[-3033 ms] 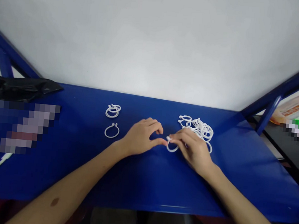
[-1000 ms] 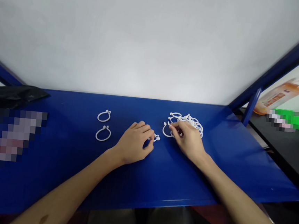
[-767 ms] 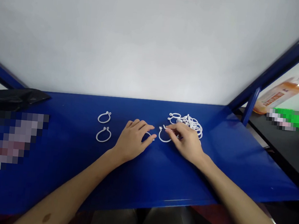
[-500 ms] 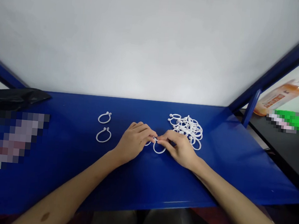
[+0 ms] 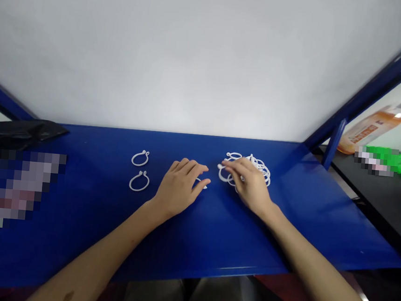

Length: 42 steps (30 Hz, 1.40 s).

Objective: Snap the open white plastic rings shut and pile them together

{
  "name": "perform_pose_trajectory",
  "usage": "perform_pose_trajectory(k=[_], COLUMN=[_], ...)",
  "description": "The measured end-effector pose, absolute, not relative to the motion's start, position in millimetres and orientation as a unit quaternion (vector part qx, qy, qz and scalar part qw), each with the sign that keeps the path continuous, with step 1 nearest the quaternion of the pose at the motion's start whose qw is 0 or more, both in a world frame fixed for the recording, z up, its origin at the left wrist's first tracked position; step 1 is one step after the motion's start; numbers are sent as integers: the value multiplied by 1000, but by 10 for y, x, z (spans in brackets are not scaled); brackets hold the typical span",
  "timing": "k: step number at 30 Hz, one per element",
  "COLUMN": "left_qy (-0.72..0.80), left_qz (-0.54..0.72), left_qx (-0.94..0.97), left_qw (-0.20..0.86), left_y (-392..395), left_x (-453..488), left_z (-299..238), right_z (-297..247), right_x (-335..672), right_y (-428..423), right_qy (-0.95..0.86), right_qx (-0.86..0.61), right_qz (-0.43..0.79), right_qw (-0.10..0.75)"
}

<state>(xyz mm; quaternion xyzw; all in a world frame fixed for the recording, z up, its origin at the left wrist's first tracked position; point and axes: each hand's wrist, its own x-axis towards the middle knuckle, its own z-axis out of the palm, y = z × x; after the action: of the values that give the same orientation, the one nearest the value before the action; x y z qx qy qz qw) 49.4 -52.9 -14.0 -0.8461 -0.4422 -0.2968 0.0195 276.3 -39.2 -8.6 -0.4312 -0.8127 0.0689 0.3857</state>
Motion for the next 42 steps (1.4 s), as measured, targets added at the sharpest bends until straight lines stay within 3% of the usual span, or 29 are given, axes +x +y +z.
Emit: perform_pose_trajectory(k=[4, 10, 15, 24, 32, 37, 42], left_qy=[-448, -412, -394, -395, -397, -350, -317], left_qz=[-212, -185, -205, -354, -458, -469, -472], left_qx=[-869, -891, -892, -819, -691, -639, -633], left_qw=[-7, -48, -79, -221, -394, -499, -525], left_y=[-496, -486, -496, -509, -469, -458, -474], left_x=[396, 389, 466, 473, 497, 492, 483], left_z=[-153, -269, -261, -110, -182, -187, -146], right_z=[-97, -200, -247, -105, -21, -104, -133], right_x=[3021, 3173, 3165, 3027, 2663, 2571, 2543], right_y=[-165, -4, 29, -156, -544, -583, -613], right_qy=[-736, -717, -727, -744, -876, -851, -807], right_qx=[-550, -589, -592, -543, -336, -352, -394], right_qz=[12, -19, -59, -82, 117, 174, 248], right_qw=[394, 372, 343, 380, 325, 348, 363])
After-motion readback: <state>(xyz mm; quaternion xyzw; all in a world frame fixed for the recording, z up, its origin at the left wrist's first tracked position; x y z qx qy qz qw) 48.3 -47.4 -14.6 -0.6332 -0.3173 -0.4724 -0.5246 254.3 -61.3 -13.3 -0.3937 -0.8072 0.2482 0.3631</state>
